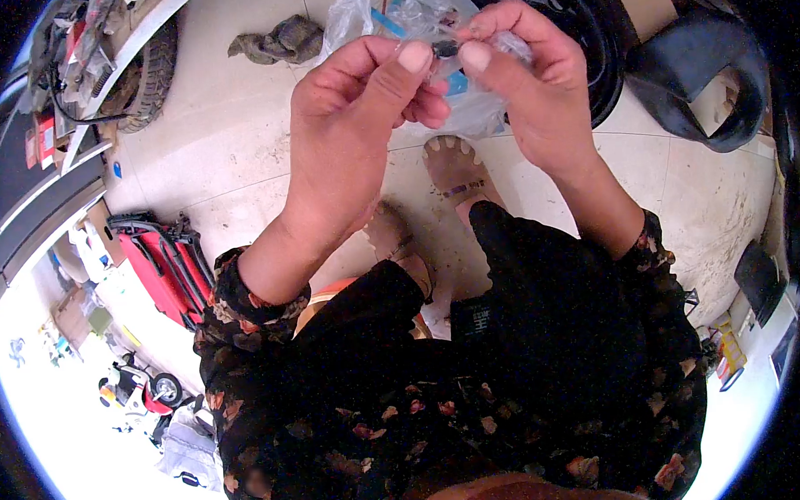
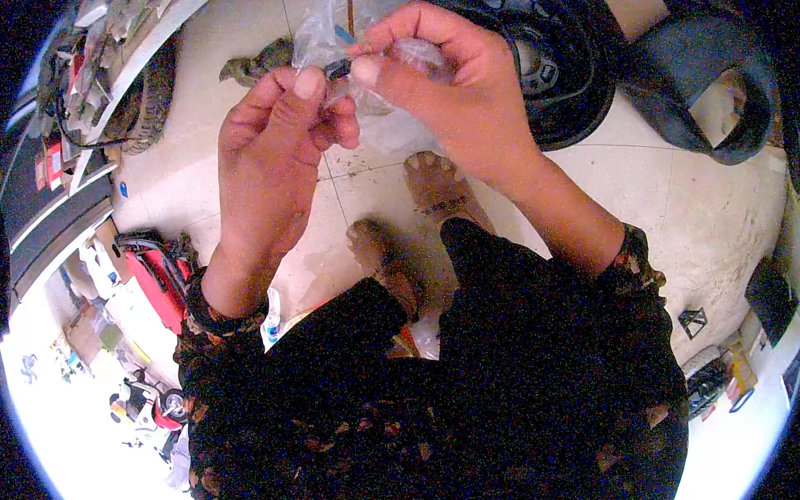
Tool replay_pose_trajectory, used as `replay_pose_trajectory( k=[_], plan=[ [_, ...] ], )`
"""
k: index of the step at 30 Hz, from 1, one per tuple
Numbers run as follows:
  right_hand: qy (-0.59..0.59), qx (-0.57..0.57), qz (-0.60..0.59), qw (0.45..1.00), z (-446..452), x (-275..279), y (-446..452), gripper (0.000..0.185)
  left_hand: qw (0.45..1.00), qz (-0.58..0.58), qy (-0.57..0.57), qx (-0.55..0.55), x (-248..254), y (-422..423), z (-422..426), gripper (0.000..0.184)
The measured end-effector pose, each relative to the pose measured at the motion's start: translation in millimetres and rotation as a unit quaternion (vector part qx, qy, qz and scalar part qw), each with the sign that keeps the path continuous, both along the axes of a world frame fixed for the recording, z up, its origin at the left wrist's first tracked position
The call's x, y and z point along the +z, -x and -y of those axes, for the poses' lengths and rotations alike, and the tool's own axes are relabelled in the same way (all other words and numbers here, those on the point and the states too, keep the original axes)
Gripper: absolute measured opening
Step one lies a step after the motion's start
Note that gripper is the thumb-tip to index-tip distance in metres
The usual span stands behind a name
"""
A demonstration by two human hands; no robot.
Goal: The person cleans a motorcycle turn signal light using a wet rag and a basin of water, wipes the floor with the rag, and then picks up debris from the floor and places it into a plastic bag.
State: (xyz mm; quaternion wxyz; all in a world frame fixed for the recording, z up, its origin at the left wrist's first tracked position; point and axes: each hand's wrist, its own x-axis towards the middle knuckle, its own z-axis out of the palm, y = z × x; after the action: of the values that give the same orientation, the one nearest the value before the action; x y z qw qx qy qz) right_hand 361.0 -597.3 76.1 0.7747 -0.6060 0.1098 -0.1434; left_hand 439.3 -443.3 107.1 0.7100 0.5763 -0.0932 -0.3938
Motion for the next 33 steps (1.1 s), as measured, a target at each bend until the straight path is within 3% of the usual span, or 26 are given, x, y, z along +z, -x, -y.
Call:
replay_pose_trajectory(
  k=[14, 26, 33],
  plan=[
    [-0.151, -0.004, -0.010, 0.988, -2.8, -2.8, -3.4, 0.012, 0.995, -0.024, 0.094, 0.011, 6.8, -0.6, 1.9, 0.022],
    [-0.114, -0.006, 0.000, 0.993, -4.8, -1.0, -3.2, 0.008, 0.999, 0.039, 0.016, 0.025, 4.4, -0.5, 4.2, 0.021],
    [-0.019, -0.017, -0.027, 0.999, -6.1, 1.0, -4.6, 0.009, 0.996, 0.084, -0.007, -0.001, 2.6, -4.8, 2.8, 0.019]
  ],
)
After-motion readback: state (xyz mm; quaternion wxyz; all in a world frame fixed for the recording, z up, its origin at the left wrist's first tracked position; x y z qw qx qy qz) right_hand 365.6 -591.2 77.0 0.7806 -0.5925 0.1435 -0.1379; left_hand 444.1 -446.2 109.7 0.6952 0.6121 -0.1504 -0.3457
